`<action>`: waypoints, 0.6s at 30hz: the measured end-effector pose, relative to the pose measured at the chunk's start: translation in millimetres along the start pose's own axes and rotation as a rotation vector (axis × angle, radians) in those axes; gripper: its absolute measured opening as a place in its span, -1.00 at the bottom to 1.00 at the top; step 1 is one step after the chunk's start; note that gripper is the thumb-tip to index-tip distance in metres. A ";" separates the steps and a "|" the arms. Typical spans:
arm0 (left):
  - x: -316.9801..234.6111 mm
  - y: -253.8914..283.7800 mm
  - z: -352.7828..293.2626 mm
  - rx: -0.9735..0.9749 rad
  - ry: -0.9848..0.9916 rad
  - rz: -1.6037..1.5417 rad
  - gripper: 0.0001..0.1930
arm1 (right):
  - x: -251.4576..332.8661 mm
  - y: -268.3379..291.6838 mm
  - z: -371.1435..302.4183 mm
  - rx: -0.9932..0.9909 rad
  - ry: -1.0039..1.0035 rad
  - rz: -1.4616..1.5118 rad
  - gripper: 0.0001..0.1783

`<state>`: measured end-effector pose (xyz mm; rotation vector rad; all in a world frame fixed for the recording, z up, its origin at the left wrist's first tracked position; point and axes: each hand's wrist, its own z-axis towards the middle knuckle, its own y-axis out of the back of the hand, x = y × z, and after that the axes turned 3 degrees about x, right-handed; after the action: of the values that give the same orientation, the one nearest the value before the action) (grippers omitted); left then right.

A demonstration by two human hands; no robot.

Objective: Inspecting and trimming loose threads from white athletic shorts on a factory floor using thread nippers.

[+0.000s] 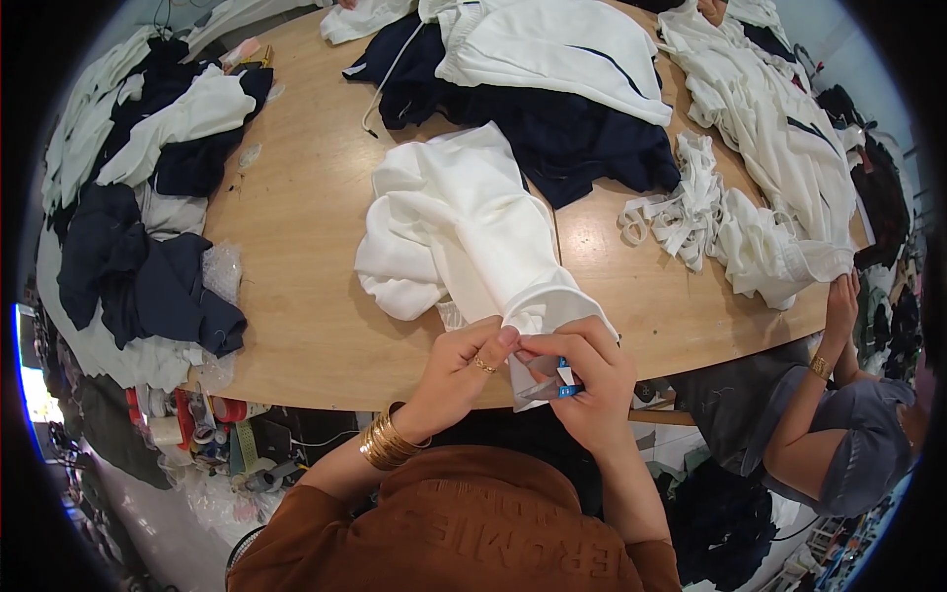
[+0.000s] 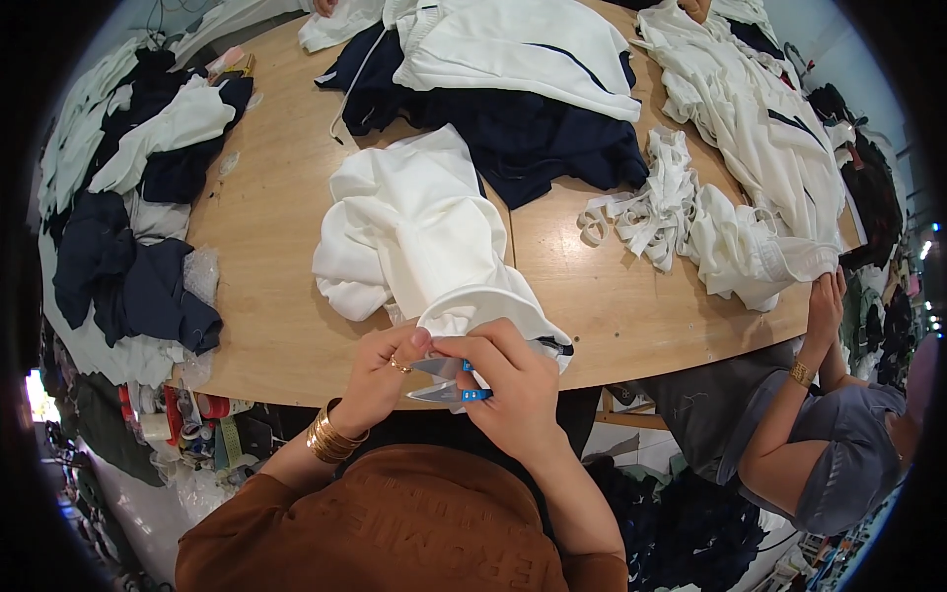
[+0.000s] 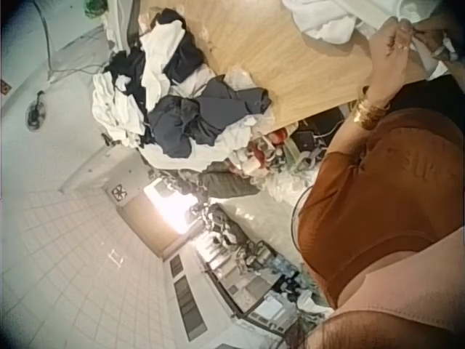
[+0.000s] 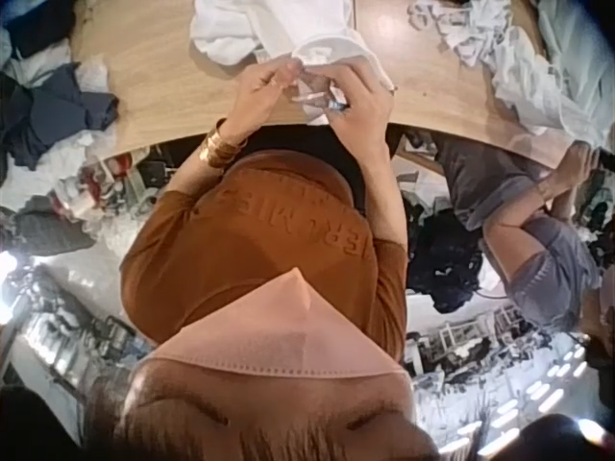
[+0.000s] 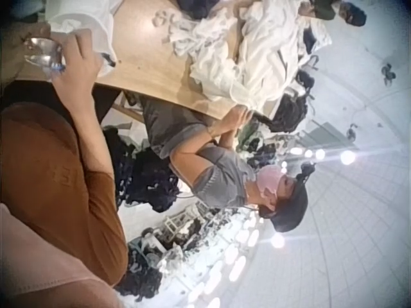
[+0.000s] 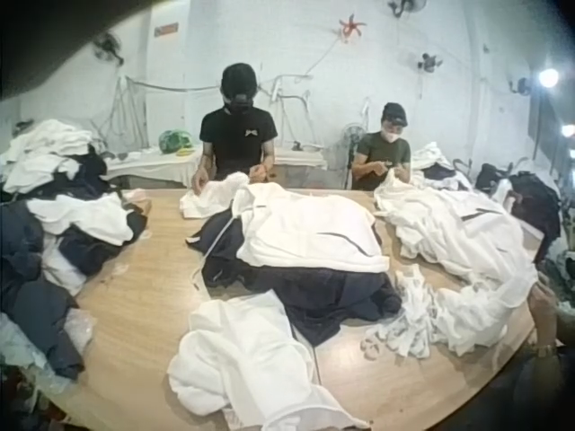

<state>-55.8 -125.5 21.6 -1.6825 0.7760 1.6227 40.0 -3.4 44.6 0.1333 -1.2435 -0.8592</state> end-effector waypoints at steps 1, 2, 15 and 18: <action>2.8 1.1 -0.5 0.000 -0.001 -0.002 -0.68 | -0.4 -0.8 -1.2 -0.017 -0.009 0.024 -0.77; 7.9 3.3 -1.5 0.005 0.011 0.033 -0.69 | -0.1 -1.4 -1.2 -0.017 -0.009 0.022 -0.77; -0.2 -8.1 -5.5 -0.028 0.080 -0.316 -0.79 | 2.1 19.7 -18.7 -0.179 -0.386 0.275 -0.74; -1.9 -11.2 -4.3 -0.025 0.083 -0.332 -0.80 | -1.9 17.8 -27.6 -0.164 -0.271 0.017 -0.71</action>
<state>-44.4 -122.2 24.1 -1.7965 0.4838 1.3449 72.6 0.3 42.7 -0.1290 -1.4171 -0.9836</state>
